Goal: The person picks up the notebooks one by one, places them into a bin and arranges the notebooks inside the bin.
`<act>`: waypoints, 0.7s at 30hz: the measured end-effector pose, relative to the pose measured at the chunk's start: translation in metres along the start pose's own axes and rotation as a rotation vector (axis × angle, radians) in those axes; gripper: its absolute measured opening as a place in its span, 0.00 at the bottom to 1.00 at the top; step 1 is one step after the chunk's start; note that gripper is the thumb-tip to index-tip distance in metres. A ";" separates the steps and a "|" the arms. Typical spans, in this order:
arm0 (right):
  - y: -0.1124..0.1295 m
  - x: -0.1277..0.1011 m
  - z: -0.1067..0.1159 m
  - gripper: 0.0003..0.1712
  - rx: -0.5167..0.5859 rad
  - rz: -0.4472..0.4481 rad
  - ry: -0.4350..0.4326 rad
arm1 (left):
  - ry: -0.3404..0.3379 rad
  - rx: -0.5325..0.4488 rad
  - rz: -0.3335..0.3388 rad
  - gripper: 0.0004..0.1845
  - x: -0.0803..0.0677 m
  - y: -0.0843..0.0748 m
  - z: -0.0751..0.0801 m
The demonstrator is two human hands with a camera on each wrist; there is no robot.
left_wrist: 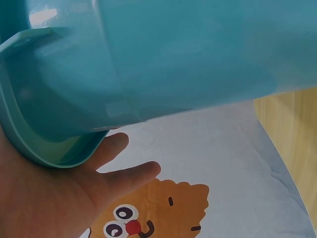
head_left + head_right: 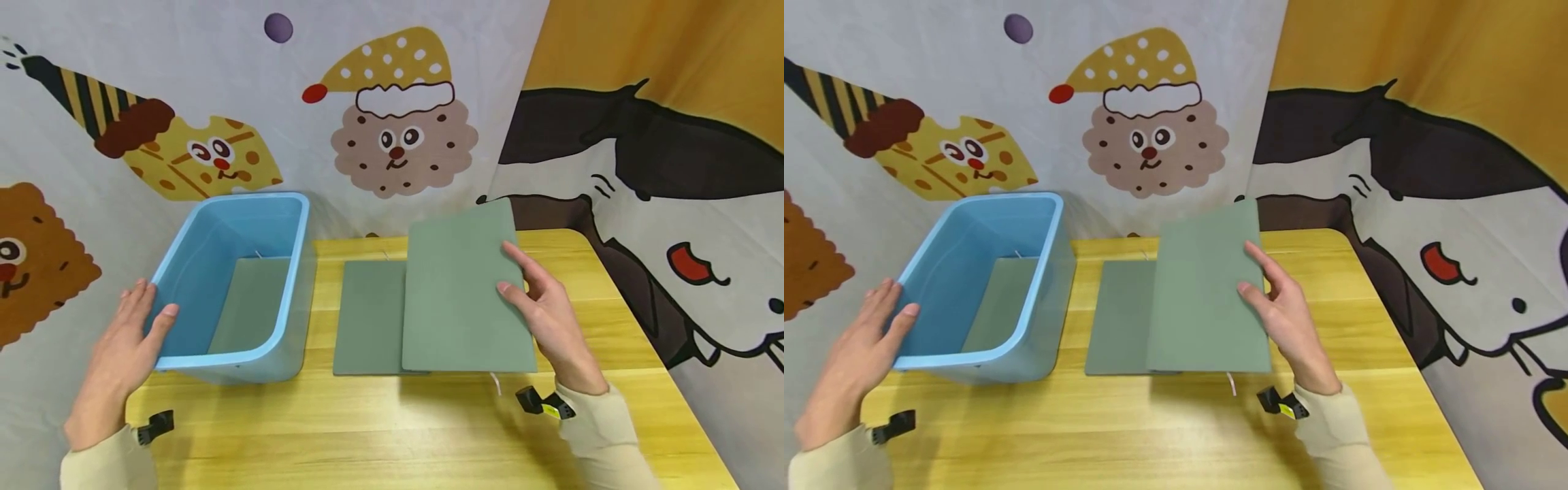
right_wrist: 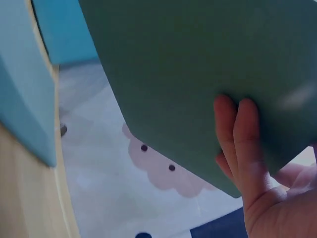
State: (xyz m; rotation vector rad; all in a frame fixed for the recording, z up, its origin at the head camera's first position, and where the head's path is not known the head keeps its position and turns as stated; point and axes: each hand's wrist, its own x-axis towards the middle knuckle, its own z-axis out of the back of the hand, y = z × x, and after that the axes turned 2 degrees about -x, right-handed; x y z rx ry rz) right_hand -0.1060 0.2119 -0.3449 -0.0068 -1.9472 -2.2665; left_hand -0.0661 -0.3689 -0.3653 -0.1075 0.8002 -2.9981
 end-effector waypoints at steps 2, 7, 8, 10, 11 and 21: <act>0.001 0.001 -0.004 0.36 0.058 0.009 -0.002 | 0.002 0.003 0.002 0.39 0.000 0.000 0.000; 0.005 0.002 -0.016 0.35 0.172 0.049 0.001 | 0.000 -0.005 0.000 0.38 0.000 -0.001 0.001; 0.007 0.003 -0.019 0.35 0.189 0.055 -0.001 | -0.003 -0.008 0.000 0.38 0.000 -0.001 0.001; 0.009 0.004 -0.025 0.35 0.212 0.075 -0.005 | -0.009 -0.016 0.001 0.38 -0.001 0.000 0.001; 0.010 0.004 -0.028 0.35 0.223 0.080 -0.007 | -0.011 -0.019 0.000 0.37 -0.001 0.000 0.001; 0.018 0.004 -0.062 0.37 0.289 0.117 -0.012 | -0.017 -0.019 0.000 0.37 0.000 0.000 0.001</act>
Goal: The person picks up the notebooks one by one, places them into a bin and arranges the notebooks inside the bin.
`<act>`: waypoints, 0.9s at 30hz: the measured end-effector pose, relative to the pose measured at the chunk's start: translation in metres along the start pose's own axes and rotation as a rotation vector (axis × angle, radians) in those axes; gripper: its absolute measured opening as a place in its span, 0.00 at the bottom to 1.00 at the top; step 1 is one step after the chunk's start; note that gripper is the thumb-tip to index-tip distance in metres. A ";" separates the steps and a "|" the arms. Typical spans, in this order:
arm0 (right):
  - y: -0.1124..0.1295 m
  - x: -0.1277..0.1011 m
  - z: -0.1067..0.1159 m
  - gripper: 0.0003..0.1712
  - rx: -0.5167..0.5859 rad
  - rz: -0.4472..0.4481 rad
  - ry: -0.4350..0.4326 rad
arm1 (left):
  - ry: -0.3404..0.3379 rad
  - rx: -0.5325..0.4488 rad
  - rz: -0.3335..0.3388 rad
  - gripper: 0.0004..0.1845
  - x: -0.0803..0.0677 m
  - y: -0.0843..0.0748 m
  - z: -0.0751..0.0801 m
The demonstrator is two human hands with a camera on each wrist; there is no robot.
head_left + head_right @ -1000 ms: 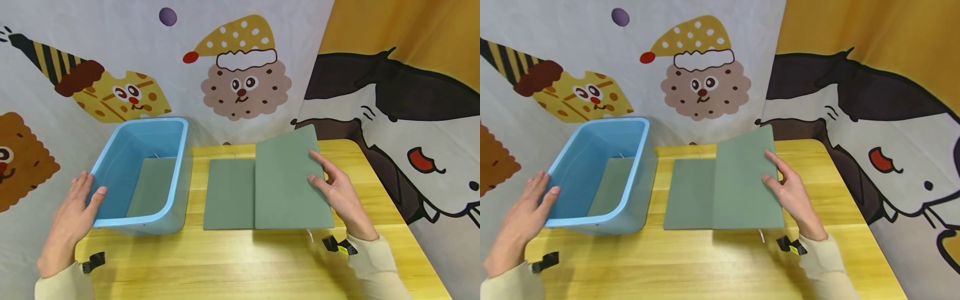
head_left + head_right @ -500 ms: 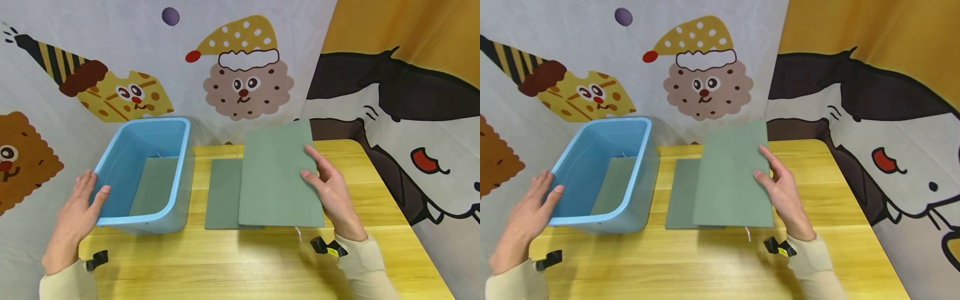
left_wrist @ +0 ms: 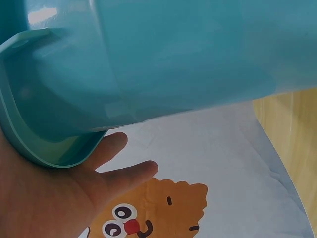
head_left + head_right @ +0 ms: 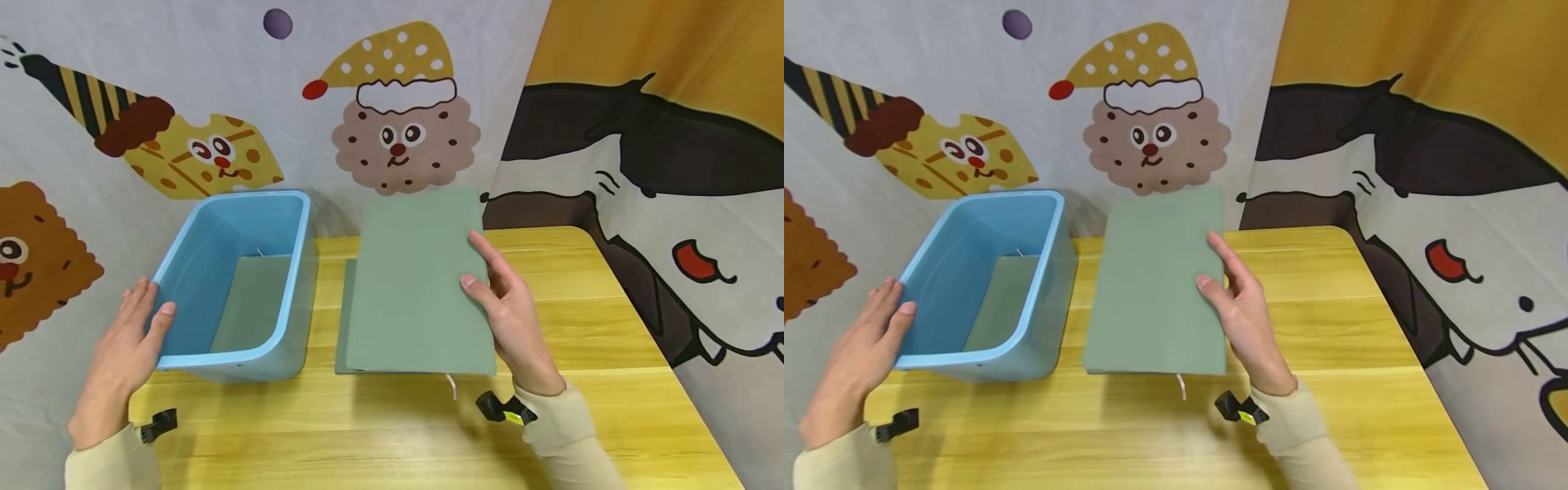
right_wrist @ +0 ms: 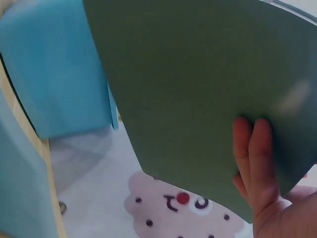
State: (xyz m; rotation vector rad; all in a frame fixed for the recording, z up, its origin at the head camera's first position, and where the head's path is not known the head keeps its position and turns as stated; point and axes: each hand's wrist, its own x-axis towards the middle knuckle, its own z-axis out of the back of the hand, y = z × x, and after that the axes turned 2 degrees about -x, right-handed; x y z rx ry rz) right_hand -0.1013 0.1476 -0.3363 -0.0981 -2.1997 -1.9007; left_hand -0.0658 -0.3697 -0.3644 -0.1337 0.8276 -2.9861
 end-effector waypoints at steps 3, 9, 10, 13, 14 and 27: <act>-0.002 0.000 -0.012 0.37 0.029 0.002 0.009 | -0.007 -0.005 -0.006 0.37 0.000 0.001 0.001; -0.009 -0.003 -0.035 0.37 0.043 0.023 0.019 | 0.004 0.007 -0.005 0.37 -0.004 0.002 -0.002; -0.009 -0.004 -0.038 0.37 0.051 0.023 0.021 | 0.006 0.008 -0.001 0.37 -0.004 0.002 -0.002; -0.006 -0.002 -0.049 0.38 0.110 0.010 0.040 | 0.005 0.006 0.008 0.37 -0.004 0.002 -0.003; -0.005 -0.001 -0.052 0.38 0.130 0.007 0.046 | 0.005 0.005 0.010 0.37 -0.004 0.002 -0.003; 0.013 0.016 -0.093 0.38 0.205 0.041 0.103 | -0.014 0.000 0.019 0.38 -0.001 -0.002 -0.003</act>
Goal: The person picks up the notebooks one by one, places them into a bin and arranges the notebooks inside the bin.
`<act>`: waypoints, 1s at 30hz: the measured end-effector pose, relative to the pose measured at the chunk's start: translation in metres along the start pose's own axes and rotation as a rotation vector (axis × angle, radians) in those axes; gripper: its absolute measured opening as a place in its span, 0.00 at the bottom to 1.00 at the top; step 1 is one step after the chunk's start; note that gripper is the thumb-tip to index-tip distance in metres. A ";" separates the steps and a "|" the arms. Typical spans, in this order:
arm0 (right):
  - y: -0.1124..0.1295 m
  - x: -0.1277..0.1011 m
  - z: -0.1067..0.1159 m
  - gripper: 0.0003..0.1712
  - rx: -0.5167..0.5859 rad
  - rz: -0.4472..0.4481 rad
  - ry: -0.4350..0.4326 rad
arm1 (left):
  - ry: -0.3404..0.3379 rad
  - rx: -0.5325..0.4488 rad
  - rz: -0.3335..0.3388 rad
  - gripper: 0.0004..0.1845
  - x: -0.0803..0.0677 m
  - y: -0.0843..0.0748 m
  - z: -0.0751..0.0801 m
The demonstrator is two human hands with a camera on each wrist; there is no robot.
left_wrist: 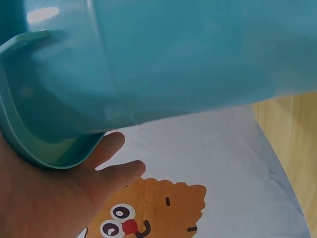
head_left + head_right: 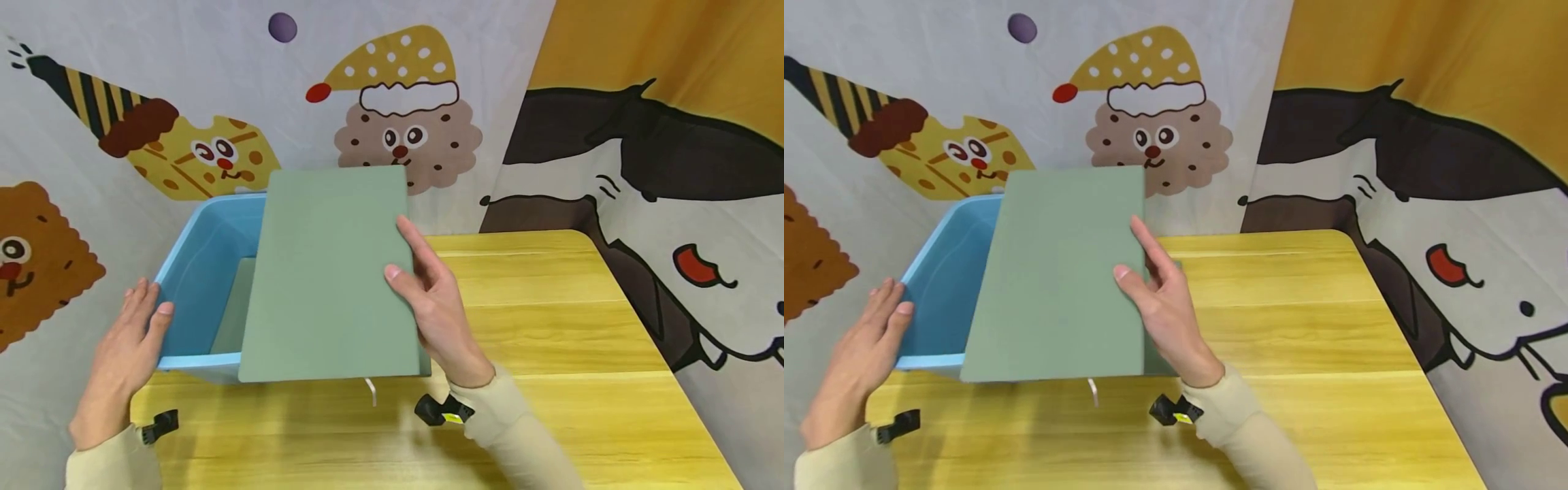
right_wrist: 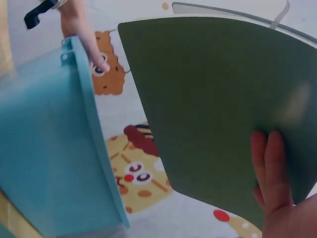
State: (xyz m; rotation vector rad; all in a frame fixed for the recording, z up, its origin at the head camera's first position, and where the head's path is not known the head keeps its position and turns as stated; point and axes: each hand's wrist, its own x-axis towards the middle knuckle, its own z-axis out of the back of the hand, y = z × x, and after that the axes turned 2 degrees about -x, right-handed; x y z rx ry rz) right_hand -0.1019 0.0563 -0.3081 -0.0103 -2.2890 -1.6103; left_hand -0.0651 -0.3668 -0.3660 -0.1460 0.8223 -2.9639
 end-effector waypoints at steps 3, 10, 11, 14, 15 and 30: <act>-0.001 0.003 -0.008 0.38 -0.013 0.028 0.006 | 0.004 -0.002 0.001 0.38 0.000 -0.001 0.000; -0.006 0.009 -0.026 0.39 0.075 0.038 0.022 | 0.015 0.001 0.010 0.37 -0.003 -0.001 -0.001; -0.007 0.010 -0.028 0.39 0.083 0.042 0.020 | 0.015 0.001 0.011 0.37 -0.003 -0.002 -0.001; -0.009 0.015 -0.037 0.39 0.098 0.051 0.007 | 0.013 0.001 0.010 0.37 -0.005 -0.001 0.000; -0.010 0.016 -0.039 0.38 0.104 0.055 0.001 | 0.015 0.000 0.010 0.37 -0.005 -0.001 0.000; -0.024 0.041 -0.077 0.39 0.116 0.004 -0.040 | -0.005 0.019 -0.029 0.35 -0.002 0.003 0.000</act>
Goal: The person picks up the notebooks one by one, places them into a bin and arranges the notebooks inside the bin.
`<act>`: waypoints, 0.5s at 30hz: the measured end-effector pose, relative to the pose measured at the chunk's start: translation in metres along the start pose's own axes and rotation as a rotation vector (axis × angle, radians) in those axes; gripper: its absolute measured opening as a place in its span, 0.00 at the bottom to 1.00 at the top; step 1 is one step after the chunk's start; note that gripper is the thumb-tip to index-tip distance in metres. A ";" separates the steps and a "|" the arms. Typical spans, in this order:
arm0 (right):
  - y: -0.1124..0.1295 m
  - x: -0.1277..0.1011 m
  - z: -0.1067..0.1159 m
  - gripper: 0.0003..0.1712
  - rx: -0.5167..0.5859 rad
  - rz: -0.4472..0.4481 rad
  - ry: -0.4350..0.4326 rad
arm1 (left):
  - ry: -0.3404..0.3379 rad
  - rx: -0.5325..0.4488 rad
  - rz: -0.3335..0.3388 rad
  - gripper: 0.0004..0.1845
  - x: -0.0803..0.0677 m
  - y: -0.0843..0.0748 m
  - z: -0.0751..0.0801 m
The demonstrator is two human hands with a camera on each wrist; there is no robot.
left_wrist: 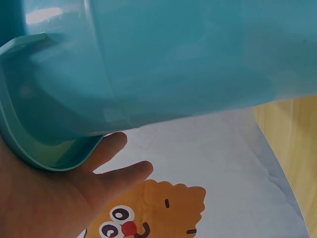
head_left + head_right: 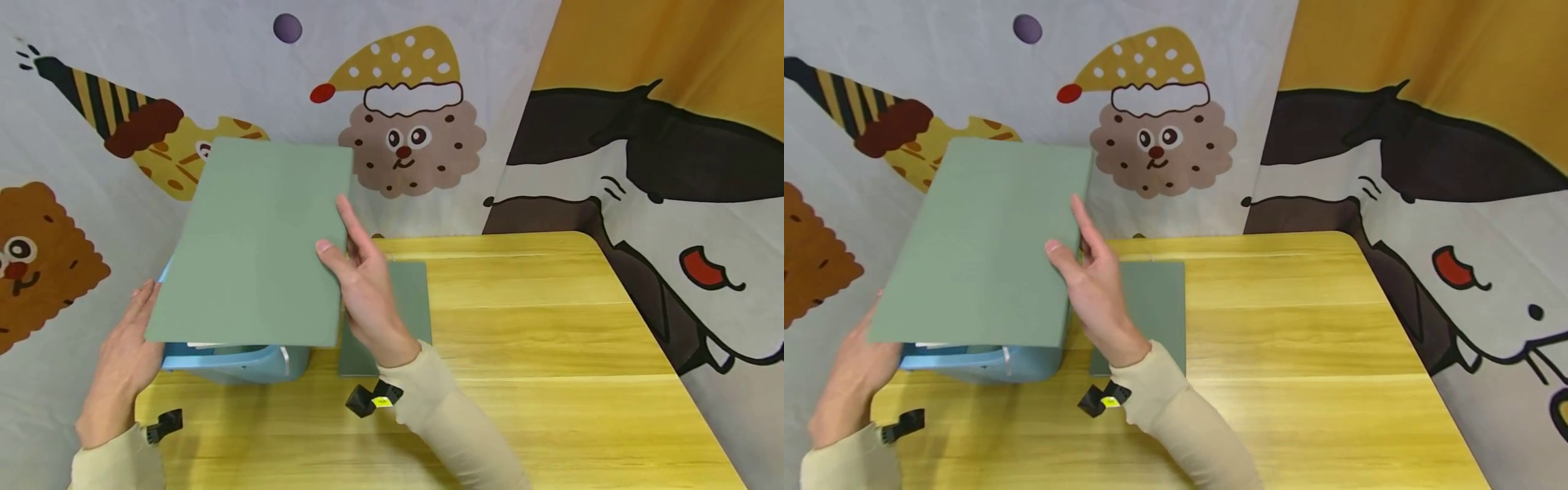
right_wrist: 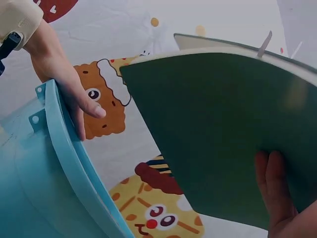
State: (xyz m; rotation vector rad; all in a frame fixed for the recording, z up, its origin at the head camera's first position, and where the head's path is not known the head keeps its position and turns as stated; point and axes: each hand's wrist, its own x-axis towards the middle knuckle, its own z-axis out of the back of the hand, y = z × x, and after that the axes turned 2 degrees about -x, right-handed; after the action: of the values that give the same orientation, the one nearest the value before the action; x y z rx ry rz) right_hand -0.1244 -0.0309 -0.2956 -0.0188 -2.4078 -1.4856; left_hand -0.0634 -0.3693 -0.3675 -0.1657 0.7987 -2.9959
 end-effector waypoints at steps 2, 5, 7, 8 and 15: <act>-0.003 0.004 -0.005 0.39 -0.004 -0.003 -0.004 | 0.003 -0.021 0.021 0.35 0.000 -0.001 0.001; -0.007 0.008 -0.010 0.39 -0.006 -0.004 -0.011 | 0.001 -0.041 0.049 0.35 0.000 -0.001 0.002; -0.009 0.011 -0.013 0.39 -0.009 -0.008 -0.010 | -0.004 -0.046 0.056 0.35 0.000 -0.001 0.002; -0.010 0.012 -0.014 0.39 -0.016 -0.012 -0.010 | -0.005 -0.041 0.054 0.35 0.000 -0.001 0.002; -0.020 0.018 -0.017 0.39 -0.087 -0.063 -0.026 | -0.022 -0.015 0.004 0.35 0.000 -0.001 0.001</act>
State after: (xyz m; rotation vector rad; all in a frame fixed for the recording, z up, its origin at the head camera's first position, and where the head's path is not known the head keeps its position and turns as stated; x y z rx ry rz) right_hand -0.1401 -0.0577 -0.3007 0.0185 -2.3828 -1.6275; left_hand -0.0637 -0.3694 -0.3662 -0.1973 0.8190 -2.9790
